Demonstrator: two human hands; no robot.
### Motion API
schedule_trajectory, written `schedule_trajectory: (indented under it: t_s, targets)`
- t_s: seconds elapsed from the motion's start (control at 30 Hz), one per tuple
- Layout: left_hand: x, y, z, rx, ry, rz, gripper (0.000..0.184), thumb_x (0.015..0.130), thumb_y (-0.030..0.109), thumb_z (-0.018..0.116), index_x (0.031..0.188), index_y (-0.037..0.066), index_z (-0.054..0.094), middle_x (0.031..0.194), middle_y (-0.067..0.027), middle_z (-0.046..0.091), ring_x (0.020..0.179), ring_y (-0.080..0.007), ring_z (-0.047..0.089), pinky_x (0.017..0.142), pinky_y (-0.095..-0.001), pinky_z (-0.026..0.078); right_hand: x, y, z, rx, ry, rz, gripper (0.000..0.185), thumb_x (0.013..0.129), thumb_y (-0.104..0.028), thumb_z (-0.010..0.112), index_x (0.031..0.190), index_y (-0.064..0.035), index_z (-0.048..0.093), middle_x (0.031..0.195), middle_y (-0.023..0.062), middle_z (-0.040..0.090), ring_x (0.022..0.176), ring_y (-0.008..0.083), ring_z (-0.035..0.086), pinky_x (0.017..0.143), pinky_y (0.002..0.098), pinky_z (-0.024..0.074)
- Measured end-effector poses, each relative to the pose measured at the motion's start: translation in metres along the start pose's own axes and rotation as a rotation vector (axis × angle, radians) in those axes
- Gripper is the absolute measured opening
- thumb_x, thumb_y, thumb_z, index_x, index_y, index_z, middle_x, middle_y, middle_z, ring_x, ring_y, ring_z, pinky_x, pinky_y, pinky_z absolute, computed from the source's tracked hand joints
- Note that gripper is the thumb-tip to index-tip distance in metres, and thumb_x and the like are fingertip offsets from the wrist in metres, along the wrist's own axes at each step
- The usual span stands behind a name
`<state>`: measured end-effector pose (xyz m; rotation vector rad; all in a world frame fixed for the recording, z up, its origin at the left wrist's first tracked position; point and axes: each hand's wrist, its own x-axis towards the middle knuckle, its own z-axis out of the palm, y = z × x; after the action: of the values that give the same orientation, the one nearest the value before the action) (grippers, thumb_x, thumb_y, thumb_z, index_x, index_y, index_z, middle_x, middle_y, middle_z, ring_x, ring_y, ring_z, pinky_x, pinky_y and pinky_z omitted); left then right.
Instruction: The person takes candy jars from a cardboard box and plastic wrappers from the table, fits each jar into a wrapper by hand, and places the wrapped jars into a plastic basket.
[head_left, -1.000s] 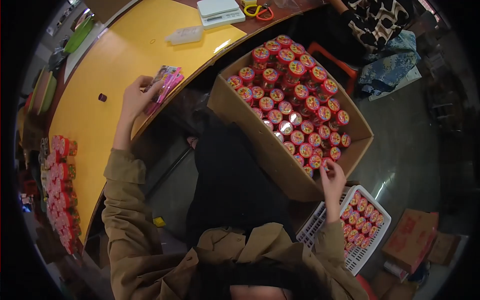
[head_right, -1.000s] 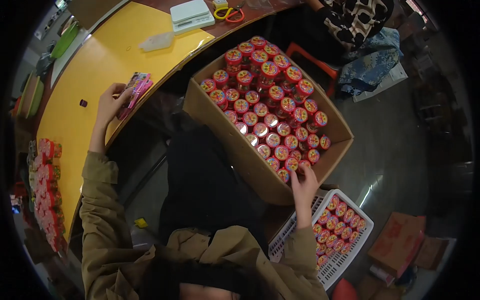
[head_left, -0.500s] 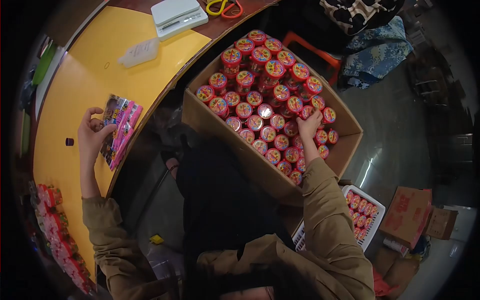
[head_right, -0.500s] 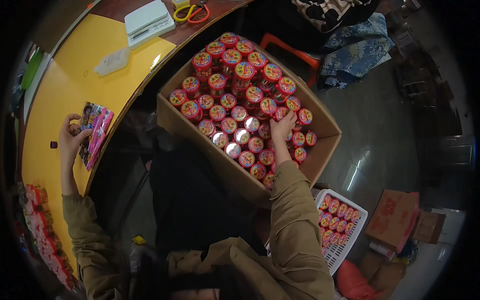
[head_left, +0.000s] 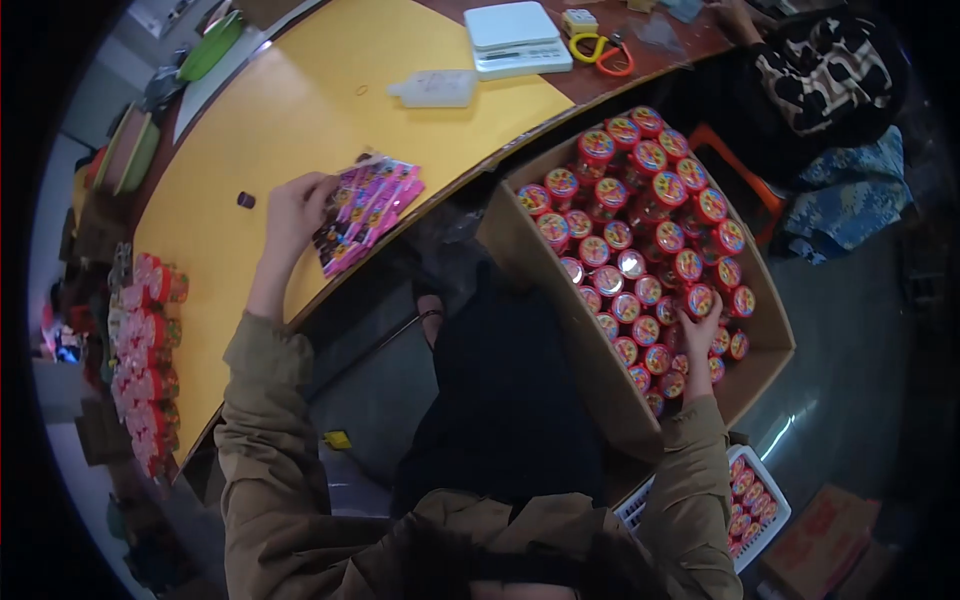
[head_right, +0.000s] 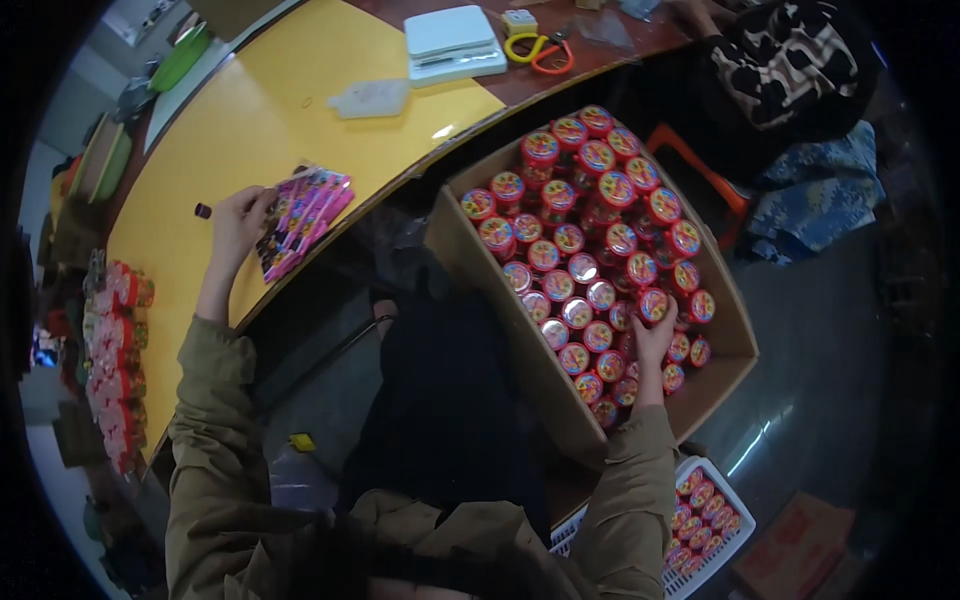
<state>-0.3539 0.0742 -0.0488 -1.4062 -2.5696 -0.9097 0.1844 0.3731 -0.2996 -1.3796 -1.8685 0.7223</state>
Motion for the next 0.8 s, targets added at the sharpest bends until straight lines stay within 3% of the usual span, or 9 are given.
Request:
schedule_trajectory:
  t_s: [0.1,0.13,0.23,0.37,0.47,0.57,0.63,0.7,0.8]
  targets:
    - [0.001,-0.002,-0.006,0.083,0.064,0.096,0.016,0.081,0.012,0.064,0.092,0.001,0.065,0.066,-0.0111,0.059,0.058,-0.0180,0.057,0.054,-0.0273,0.043,-0.004,-0.010,-0.003,0.072,-0.013,0.069,0.069,0.060,-0.011,0.080,0.117,-0.0047,0.042,0.110,0.0133,0.053,0.100,0.0243,0.054,0.089,0.0349,0.0433]
    - [0.001,-0.001,-0.005,-0.096,0.138,-0.068,0.016,0.082,0.014,0.063,0.090,0.000,0.066,0.065,-0.0088,0.060,0.058,-0.0122,0.056,0.052,-0.0263,0.042,-0.005,-0.006,-0.003,0.139,-0.021,0.065,0.068,0.059,-0.012,0.082,0.114,-0.0041,0.042,0.108,0.0119,0.051,0.099,0.0218,0.052,0.089,0.0338,0.0420]
    - [0.001,0.000,-0.018,-0.185,0.201,-0.169,0.016,0.083,0.015,0.064,0.087,0.000,0.066,0.064,-0.0060,0.059,0.059,-0.0077,0.053,0.052,-0.0253,0.041,-0.014,-0.018,-0.003,0.310,0.069,0.111,0.073,0.060,-0.013,0.082,0.117,-0.0057,0.036,0.113,0.0100,0.042,0.104,0.0208,0.045,0.093,0.0328,0.0378]
    - [-0.016,0.014,-0.026,-0.294,0.244,-0.014,0.016,0.084,0.014,0.063,0.085,-0.002,0.064,0.063,-0.0020,0.057,0.055,-0.0069,0.051,0.052,-0.0222,0.041,-0.034,-0.073,-0.021,0.368,0.110,0.079,0.075,0.060,-0.011,0.082,0.119,-0.0077,0.034,0.116,0.0093,0.039,0.107,0.0207,0.045,0.093,0.0325,0.0385]
    - [-0.055,0.084,-0.035,-0.819,0.061,-0.141,0.020,0.086,0.015,0.063,0.098,-0.001,0.061,0.066,-0.0002,0.057,0.060,-0.0043,0.051,0.052,-0.0188,0.039,-0.067,-0.154,-0.038,0.714,-0.077,0.005,0.081,0.060,-0.008,0.080,0.125,-0.0097,0.033,0.123,0.0088,0.038,0.112,0.0205,0.044,0.095,0.0337,0.0403]
    - [-0.103,0.137,-0.019,-0.827,-0.008,-0.091,0.017,0.088,0.017,0.060,0.079,0.002,0.059,0.064,0.0026,0.054,0.056,-0.0024,0.046,0.050,-0.0183,0.035,-0.112,-0.226,-0.045,1.018,-0.351,0.027,0.088,0.059,-0.009,0.081,0.130,-0.0091,0.029,0.122,0.0097,0.044,0.112,0.0231,0.048,0.096,0.0377,0.0407]
    - [-0.134,0.163,-0.006,-0.971,-0.054,-0.070,0.019,0.086,0.017,0.062,0.084,-0.002,0.066,0.071,0.0021,0.057,0.065,-0.0038,0.049,0.055,-0.0204,0.037,-0.145,-0.264,-0.051,1.114,-0.523,0.082,0.093,0.059,-0.010,0.082,0.132,-0.0081,0.025,0.124,0.0106,0.043,0.115,0.0226,0.047,0.097,0.0380,0.0399]
    - [-0.157,0.171,0.002,-1.048,-0.140,0.008,0.020,0.086,0.017,0.062,0.084,-0.002,0.065,0.077,-0.0001,0.056,0.070,-0.0057,0.050,0.059,-0.0206,0.038,-0.164,-0.286,-0.059,1.091,-0.584,-0.125,0.093,0.059,-0.007,0.082,0.132,-0.0062,0.024,0.124,0.0109,0.041,0.114,0.0213,0.047,0.097,0.0365,0.0396]
    - [-0.191,0.203,-0.007,-1.426,-0.332,-0.080,0.023,0.087,0.019,0.060,0.090,-0.002,0.067,0.109,-0.0058,0.050,0.099,-0.0127,0.049,0.085,-0.0258,0.039,-0.186,-0.315,-0.075,1.150,-0.580,-0.113,0.088,0.058,-0.009,0.083,0.128,-0.0048,0.030,0.123,0.0103,0.043,0.112,0.0196,0.049,0.096,0.0340,0.0402]
